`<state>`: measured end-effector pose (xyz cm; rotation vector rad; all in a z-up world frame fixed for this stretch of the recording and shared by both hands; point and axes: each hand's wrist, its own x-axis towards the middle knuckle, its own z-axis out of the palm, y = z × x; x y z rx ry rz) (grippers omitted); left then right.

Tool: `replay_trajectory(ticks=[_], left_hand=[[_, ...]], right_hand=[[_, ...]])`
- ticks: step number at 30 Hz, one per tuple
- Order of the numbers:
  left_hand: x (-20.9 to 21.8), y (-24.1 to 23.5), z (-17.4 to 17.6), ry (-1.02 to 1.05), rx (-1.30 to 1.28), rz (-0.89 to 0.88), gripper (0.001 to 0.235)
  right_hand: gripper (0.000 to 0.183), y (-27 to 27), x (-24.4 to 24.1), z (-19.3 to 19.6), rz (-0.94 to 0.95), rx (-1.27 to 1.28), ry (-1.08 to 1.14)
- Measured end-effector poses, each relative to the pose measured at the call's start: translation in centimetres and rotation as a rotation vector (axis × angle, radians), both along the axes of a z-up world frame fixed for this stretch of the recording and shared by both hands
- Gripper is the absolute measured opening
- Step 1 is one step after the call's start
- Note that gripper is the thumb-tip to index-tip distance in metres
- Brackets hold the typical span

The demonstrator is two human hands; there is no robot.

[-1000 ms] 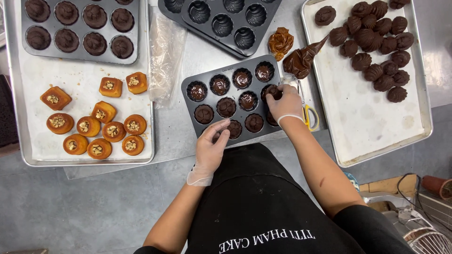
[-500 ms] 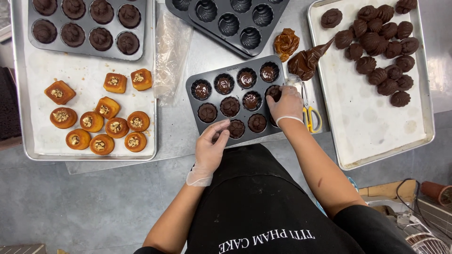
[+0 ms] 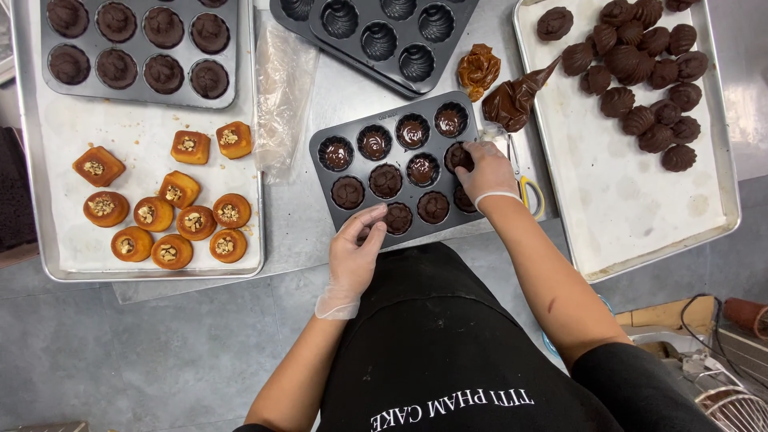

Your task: Using a piping bag to fill pastry molds and then placing chocolate shells or toppings onto the pastries.

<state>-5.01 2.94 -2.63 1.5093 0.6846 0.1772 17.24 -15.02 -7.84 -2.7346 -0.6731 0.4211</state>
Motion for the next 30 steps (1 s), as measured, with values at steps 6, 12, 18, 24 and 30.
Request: replay_trajectory(ticks=[6,12,18,24,30], left_hand=[[0.1,-0.3,0.1,0.016,-0.004,-0.006,0.025],[0.4,-0.6,0.3,0.009,-0.021,-0.004,0.025],[0.7,-0.9,0.7,0.021,-0.022,-0.006,0.025],[0.7,-1.4,0.9,0.029,-0.021,0.003,0.025],[0.5,-1.8,0.9,0.021,-0.009,0.021,0.025]], right_hand=[[0.05,0.2,0.0,-0.1,0.012,-0.046,0.003],[0.05,0.4,-0.1,-0.9,0.03,-0.109,-0.016],[0.053,0.9,-0.3,-0.4,0.071,-0.21,-0.036],[0.051,0.7,-0.2,-1.0,0.071,-0.158,-0.015],[0.039,-4.5,3.9,0.8,-0.145,0.139,-0.144]])
